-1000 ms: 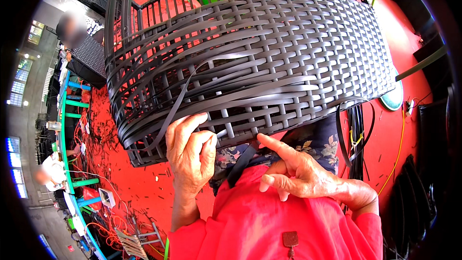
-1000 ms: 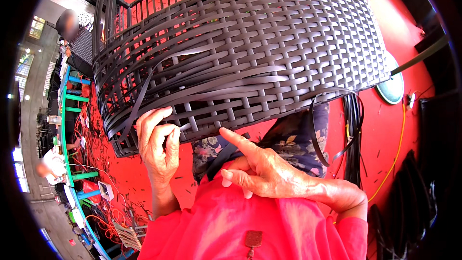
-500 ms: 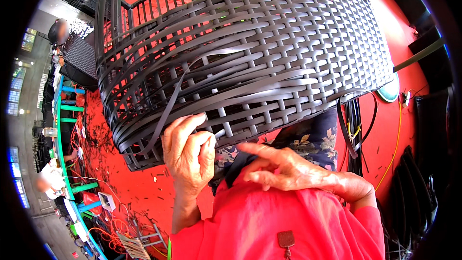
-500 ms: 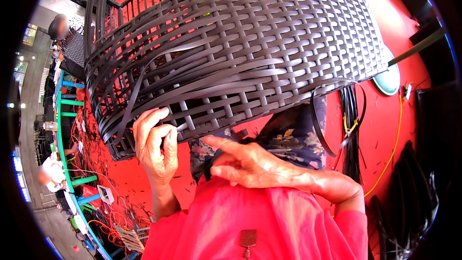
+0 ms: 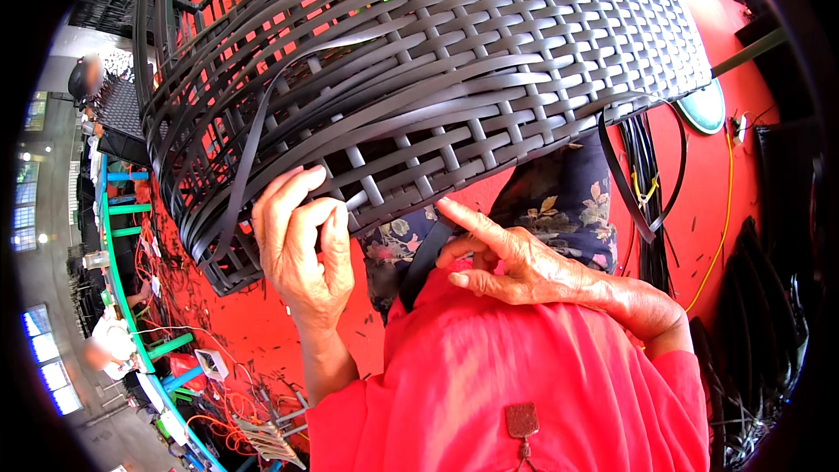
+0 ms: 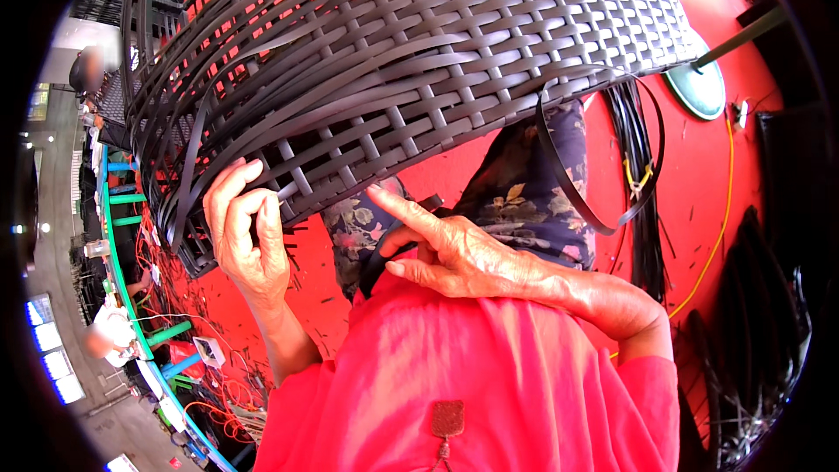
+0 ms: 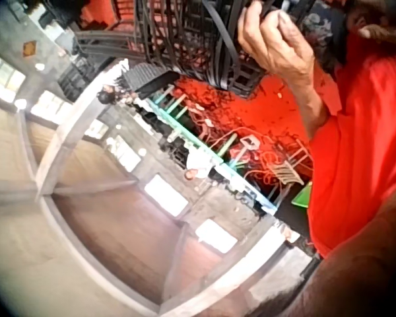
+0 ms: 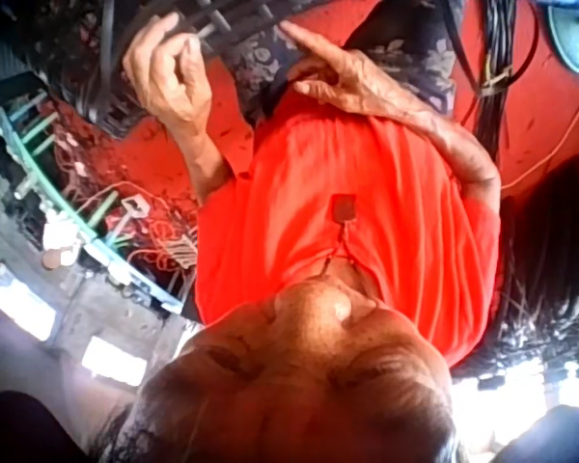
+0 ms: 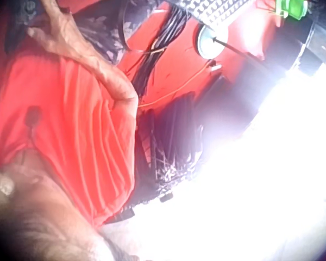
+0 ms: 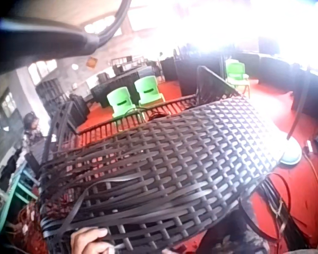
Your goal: The person weaves black plastic strips onto the frame of a chair, threading the strips through the existing weave and using a pair of shears to trim excess material.
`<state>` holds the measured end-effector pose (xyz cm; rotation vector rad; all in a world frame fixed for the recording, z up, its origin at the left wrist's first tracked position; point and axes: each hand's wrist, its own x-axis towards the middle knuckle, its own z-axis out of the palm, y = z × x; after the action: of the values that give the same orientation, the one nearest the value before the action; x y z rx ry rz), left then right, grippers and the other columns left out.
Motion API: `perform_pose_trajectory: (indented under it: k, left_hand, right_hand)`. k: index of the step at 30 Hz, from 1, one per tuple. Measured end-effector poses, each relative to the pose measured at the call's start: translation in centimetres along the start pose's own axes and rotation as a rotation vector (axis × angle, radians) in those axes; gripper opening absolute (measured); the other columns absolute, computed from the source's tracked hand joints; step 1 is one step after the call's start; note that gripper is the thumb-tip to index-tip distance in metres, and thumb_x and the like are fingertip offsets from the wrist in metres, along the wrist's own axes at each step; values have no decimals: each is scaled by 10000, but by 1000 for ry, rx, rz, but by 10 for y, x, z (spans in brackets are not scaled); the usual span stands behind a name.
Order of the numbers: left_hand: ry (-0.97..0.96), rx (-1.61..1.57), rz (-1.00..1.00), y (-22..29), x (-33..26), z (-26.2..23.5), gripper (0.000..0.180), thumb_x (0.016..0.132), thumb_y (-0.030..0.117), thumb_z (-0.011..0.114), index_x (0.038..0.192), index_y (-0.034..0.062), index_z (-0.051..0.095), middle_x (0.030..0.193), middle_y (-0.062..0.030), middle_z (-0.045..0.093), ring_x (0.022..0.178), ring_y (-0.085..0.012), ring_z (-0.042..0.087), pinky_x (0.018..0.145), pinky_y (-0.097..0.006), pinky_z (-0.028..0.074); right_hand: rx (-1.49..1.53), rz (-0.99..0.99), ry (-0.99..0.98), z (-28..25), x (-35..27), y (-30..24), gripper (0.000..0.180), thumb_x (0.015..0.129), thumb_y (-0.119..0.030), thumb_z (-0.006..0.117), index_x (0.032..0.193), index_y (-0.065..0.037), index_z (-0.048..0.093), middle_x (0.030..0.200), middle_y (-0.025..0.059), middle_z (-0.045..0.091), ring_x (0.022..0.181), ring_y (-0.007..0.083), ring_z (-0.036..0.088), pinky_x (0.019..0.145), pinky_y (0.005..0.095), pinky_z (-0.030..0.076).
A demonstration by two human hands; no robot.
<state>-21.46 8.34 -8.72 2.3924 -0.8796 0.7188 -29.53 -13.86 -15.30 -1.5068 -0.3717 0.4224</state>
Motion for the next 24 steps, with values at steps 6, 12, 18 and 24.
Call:
perform_pose_trajectory:
  k: [6, 12, 18, 24]
  left_hand:
    - [-12, 11, 10, 1, 0, -1, 89, 875, 68, 589, 830, -8, 584, 1076, -126, 622, 1052, -318, 573, 921, -410, 433]
    - [-27, -6, 9, 1, 0, -3, 91, 858, 96, 617, 840, 7, 607, 1095, -112, 621, 1063, -316, 566, 918, -411, 433]
    - [-48, -37, 17, 2, 0, -4, 92, 865, 96, 612, 839, 8, 610, 1112, -111, 620, 1083, -316, 559, 937, -411, 426]
    - [-36, -25, 7, 1, 0, -4, 97, 855, 102, 617, 822, 12, 611, 1104, -109, 621, 1070, -305, 563, 916, -400, 432]
  right_hand:
    - [-40, -64, 8, 5, 3, 5, 781, 920, -132, 604, 1522, -161, 107, 1038, 152, 660, 615, 137, 616, 620, 304, 520]
    - [-12, -104, 34, 9, 3, 9, 786, 919, -124, 599, 1521, -151, 94, 1049, 152, 661, 607, 161, 625, 611, 311, 520]
    - [-47, -135, 43, 11, 0, 11, 821, 920, -122, 605, 1520, -136, 46, 1077, 145, 654, 594, 154, 603, 599, 303, 504]
    - [-46, -141, 30, 10, 4, 12, 828, 905, -91, 596, 1521, -144, 44, 1055, 155, 663, 592, 185, 618, 590, 320, 510]
